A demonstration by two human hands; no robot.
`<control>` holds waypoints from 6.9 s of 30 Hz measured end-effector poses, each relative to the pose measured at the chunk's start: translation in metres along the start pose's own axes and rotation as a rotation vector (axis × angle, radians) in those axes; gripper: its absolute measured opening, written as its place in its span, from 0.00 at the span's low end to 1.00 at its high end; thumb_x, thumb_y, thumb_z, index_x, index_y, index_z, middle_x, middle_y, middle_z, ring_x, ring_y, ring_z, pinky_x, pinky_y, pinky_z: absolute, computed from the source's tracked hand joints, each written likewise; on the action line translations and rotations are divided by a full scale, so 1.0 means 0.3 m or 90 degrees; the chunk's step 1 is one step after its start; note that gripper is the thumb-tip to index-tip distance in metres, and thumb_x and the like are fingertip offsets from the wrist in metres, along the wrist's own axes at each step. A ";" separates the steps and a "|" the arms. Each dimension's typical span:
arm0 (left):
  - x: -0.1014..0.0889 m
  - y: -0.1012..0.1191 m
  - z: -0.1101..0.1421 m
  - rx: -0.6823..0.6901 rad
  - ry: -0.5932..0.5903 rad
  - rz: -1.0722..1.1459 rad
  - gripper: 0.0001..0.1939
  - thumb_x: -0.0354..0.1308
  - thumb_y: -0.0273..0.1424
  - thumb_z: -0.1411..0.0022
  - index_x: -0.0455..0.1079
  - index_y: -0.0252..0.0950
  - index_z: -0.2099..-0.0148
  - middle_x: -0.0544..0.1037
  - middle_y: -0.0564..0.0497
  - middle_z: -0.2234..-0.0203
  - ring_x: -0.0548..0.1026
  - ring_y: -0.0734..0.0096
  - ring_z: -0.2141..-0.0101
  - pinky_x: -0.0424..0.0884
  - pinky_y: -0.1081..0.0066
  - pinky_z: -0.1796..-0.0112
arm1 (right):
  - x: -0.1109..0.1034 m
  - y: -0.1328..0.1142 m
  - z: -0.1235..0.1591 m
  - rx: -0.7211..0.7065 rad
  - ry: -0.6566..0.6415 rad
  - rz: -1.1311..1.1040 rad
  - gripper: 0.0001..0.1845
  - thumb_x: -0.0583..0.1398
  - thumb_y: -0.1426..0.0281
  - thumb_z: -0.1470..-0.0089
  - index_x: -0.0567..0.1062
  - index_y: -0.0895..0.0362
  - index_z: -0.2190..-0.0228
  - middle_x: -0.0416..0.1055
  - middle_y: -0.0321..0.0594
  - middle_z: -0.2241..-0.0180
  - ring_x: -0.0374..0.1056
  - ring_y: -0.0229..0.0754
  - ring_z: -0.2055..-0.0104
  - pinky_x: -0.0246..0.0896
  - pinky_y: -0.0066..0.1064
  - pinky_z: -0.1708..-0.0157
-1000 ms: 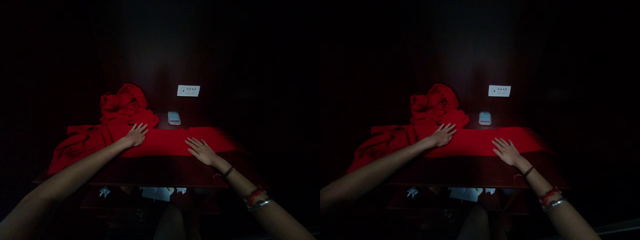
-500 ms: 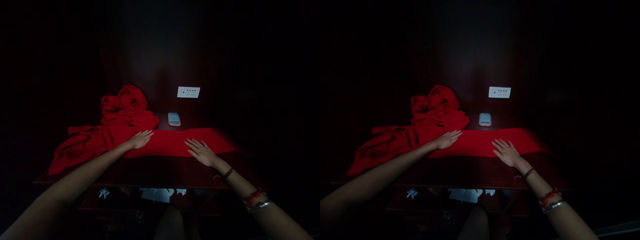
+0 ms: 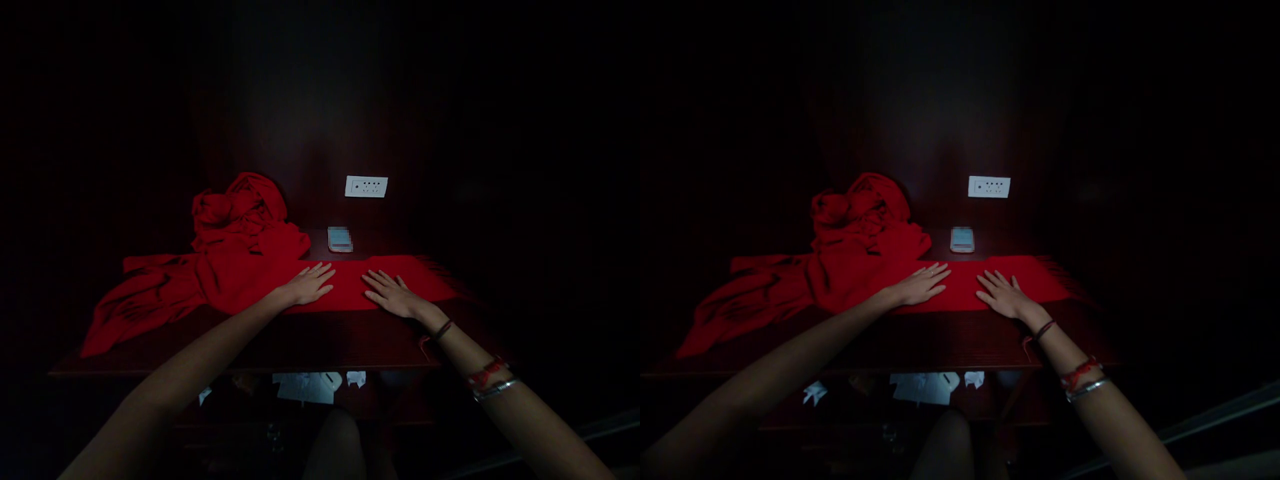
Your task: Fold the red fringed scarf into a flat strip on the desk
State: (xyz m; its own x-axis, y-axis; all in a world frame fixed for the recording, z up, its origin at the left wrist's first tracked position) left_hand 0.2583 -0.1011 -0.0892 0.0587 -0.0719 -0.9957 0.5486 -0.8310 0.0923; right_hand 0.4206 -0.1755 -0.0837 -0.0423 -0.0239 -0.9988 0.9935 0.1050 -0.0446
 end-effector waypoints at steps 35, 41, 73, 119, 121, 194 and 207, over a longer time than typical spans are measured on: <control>0.046 -0.050 -0.005 -0.098 -0.008 0.044 0.28 0.33 0.50 0.42 0.41 0.50 0.41 0.41 0.53 0.42 0.39 0.49 0.44 0.39 0.48 0.50 | -0.028 -0.088 -0.086 0.015 0.037 -0.045 0.34 0.34 0.48 0.50 0.42 0.49 0.44 0.32 0.36 0.41 0.28 0.49 0.41 0.29 0.55 0.49; 0.038 -0.042 -0.006 -0.086 0.006 0.036 0.26 0.35 0.47 0.41 0.43 0.48 0.41 0.45 0.51 0.42 0.42 0.48 0.45 0.41 0.47 0.51 | 0.049 -0.183 -0.013 -0.016 0.007 -0.021 0.32 0.34 0.51 0.48 0.45 0.51 0.44 0.37 0.39 0.41 0.32 0.47 0.41 0.28 0.50 0.47; -0.101 -0.058 0.213 0.154 0.089 0.091 0.30 0.42 0.15 0.55 0.56 0.38 0.49 0.67 0.51 0.58 0.64 0.73 0.58 0.59 0.71 0.55 | -0.066 -0.312 0.036 -0.251 0.267 0.029 0.11 0.49 0.71 0.47 0.67 0.58 0.62 0.66 0.42 0.66 0.61 0.40 0.63 0.55 0.31 0.61; -0.112 -0.039 0.204 0.139 0.134 -0.116 0.15 0.38 0.35 0.37 0.64 0.37 0.67 0.70 0.53 0.77 0.69 0.73 0.73 0.59 0.77 0.72 | -0.057 -0.361 -0.048 -0.207 0.251 0.037 0.12 0.47 0.71 0.44 0.69 0.59 0.69 0.68 0.42 0.70 0.61 0.38 0.66 0.50 0.30 0.63; -0.110 -0.037 0.204 0.143 0.139 -0.123 0.14 0.38 0.35 0.37 0.64 0.37 0.67 0.71 0.53 0.75 0.69 0.73 0.71 0.59 0.76 0.71 | -0.070 -0.381 -0.045 -0.222 0.266 0.016 0.12 0.48 0.67 0.45 0.68 0.59 0.66 0.67 0.42 0.68 0.61 0.39 0.64 0.50 0.30 0.62; -0.148 -0.318 0.385 -0.003 0.198 0.129 0.13 0.43 0.36 0.40 0.64 0.35 0.59 0.72 0.52 0.68 0.69 0.76 0.68 0.62 0.77 0.65 | -0.062 -0.636 -0.171 -0.219 0.337 -0.006 0.09 0.51 0.71 0.47 0.67 0.57 0.64 0.66 0.42 0.66 0.58 0.41 0.62 0.48 0.32 0.63; -0.204 -0.281 0.496 0.047 0.189 -0.089 0.10 0.39 0.24 0.41 0.62 0.35 0.62 0.64 0.49 0.63 0.65 0.74 0.66 0.62 0.75 0.64 | -0.061 -0.613 -0.185 -0.194 0.352 -0.055 0.09 0.49 0.70 0.45 0.68 0.58 0.71 0.68 0.40 0.70 0.61 0.38 0.66 0.47 0.29 0.65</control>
State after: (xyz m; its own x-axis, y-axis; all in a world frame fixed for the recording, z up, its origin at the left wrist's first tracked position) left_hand 0.0845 -0.1087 -0.0375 0.2333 0.1997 -0.9517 0.5071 -0.8601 -0.0561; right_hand 0.2328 -0.1393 -0.0583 -0.2503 0.4634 -0.8500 0.9130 0.4052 -0.0480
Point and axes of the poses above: each hand's wrist, its own z-axis away from the middle knuckle, its own x-axis out of the palm, y = z × x, the point moved 7 cm from there along -z, towards the middle knuckle
